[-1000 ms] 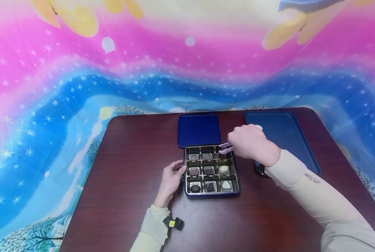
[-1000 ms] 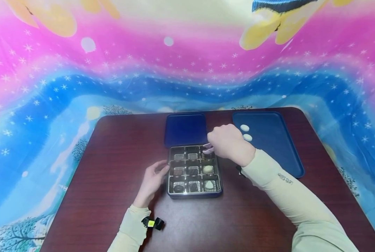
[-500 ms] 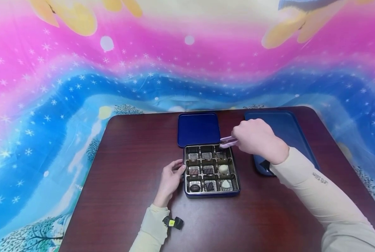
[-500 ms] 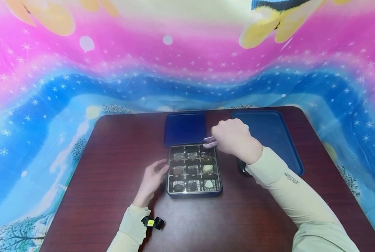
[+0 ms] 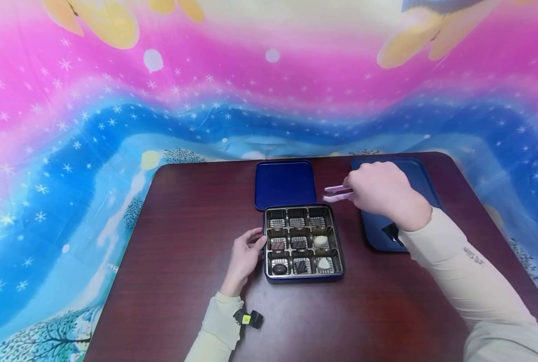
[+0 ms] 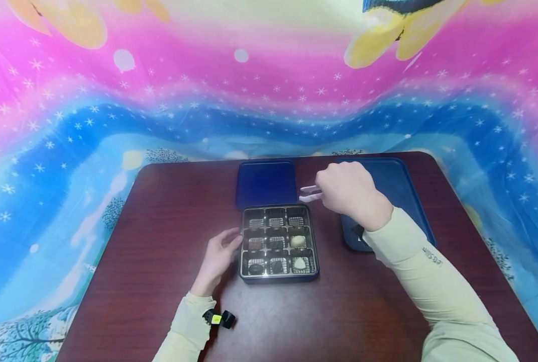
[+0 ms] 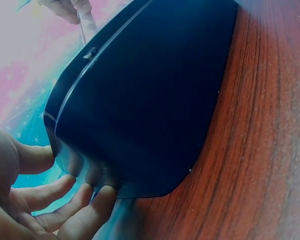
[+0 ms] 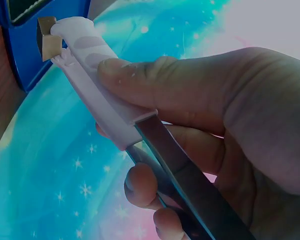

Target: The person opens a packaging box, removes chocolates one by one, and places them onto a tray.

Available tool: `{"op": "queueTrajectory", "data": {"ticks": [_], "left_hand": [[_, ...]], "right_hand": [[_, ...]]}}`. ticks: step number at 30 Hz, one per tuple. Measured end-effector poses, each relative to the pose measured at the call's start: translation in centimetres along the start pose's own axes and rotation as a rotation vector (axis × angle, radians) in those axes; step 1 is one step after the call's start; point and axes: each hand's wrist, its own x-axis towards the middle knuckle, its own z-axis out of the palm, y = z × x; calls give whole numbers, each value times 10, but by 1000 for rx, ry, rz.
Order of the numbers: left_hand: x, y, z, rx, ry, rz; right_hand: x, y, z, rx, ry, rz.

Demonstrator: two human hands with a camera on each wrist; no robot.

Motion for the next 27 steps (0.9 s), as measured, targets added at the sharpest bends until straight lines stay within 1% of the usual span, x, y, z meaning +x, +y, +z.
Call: {"op": "queueTrajectory", "data": {"ticks": [7, 13, 19, 27], "left_hand": [[-1, 1, 0, -5, 2, 2], [-1, 1, 0, 0, -3, 13], [-1, 2, 0, 3, -6, 16], [0, 0, 0, 2, -7, 12]], "right_hand": [[-6, 15, -3, 21, -6, 51], [-10, 30, -2, 35, -34, 99], [-12, 47, 3, 59, -83, 152], [-17, 68, 16, 83, -113, 202]]}}
